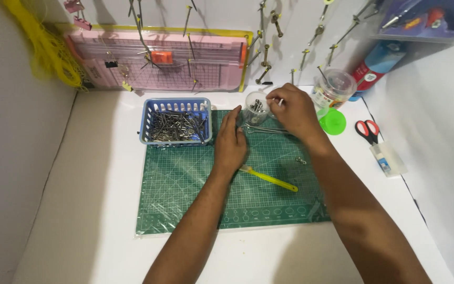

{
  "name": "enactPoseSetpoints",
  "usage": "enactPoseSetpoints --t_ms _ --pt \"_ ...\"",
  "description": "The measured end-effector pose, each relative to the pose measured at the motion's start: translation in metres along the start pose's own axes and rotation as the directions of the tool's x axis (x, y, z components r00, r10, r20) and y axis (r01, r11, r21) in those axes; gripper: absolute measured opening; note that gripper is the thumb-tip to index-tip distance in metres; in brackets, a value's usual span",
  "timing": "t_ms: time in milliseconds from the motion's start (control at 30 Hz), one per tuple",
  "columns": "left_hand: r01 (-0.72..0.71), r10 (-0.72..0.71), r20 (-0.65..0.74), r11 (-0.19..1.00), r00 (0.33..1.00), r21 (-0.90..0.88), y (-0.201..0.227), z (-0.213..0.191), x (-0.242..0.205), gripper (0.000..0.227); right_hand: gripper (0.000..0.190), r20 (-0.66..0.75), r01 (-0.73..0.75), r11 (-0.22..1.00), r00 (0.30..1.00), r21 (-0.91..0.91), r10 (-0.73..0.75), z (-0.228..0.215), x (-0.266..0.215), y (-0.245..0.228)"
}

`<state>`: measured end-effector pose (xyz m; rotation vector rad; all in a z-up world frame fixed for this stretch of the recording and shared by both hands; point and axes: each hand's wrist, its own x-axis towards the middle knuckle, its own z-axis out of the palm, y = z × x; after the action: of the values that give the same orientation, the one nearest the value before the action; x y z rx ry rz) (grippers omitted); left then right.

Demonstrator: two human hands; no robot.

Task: The person is sorting and organizing various types of screws and pins into different containers.

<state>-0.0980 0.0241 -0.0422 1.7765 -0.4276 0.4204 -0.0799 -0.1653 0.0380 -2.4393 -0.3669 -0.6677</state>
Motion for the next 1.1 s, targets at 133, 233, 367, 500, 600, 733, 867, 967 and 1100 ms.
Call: enactPoseSetpoints --t_ms 133,233,367,500,600,733,867,967,1100 --pt "-0.089 0.089 -0.006 0.996 0.996 -0.008 0.004 -0.002 0.000 0.055 0.012 -0.039 -0.051 0.998 0.998 0.022 0.052 -0.034 -0.042 0.005" --pt "-0.104 0.104 0.031 0.995 0.994 0.006 0.008 -0.003 -0.002 0.050 0.014 0.059 -0.182 0.983 0.982 0.033 0.180 -0.050 -0.087 0.024" --pt "-0.143 0.142 0.028 0.990 0.989 0.021 0.007 -0.002 -0.004 0.048 0.021 0.175 -0.319 0.934 0.940 0.158 0.292 -0.051 -0.133 0.046" --pt "-0.129 0.128 0.042 0.991 0.991 0.021 0.011 -0.004 -0.007 0.048 0.035 0.243 -0.304 0.948 0.930 0.091 0.275 -0.048 -0.144 0.031" --pt "-0.203 0.201 0.036 0.976 0.979 0.081 0.010 -0.003 -0.008 0.048 0.036 0.193 -0.235 0.969 0.950 -0.073 0.244 -0.043 -0.144 0.017" --pt "-0.169 0.165 0.050 0.979 0.985 0.114 0.015 -0.005 -0.006 0.049 0.026 0.116 -0.174 0.979 0.976 -0.110 0.187 -0.027 -0.149 0.029" --pt "-0.128 0.128 0.008 0.988 0.992 0.081 0.004 -0.002 -0.007 0.049 0.016 0.032 -0.166 0.981 0.985 -0.098 0.170 -0.021 -0.154 0.023" --pt "-0.091 0.092 -0.003 0.993 0.996 0.072 0.001 -0.001 -0.007 0.049 0.013 0.034 -0.208 0.972 0.976 -0.111 0.213 -0.022 -0.153 0.017" --pt "-0.062 0.060 0.025 0.993 0.998 0.100 0.004 -0.001 -0.005 0.048 0.012 0.003 -0.153 0.970 0.988 -0.187 0.156 -0.020 -0.155 0.019"
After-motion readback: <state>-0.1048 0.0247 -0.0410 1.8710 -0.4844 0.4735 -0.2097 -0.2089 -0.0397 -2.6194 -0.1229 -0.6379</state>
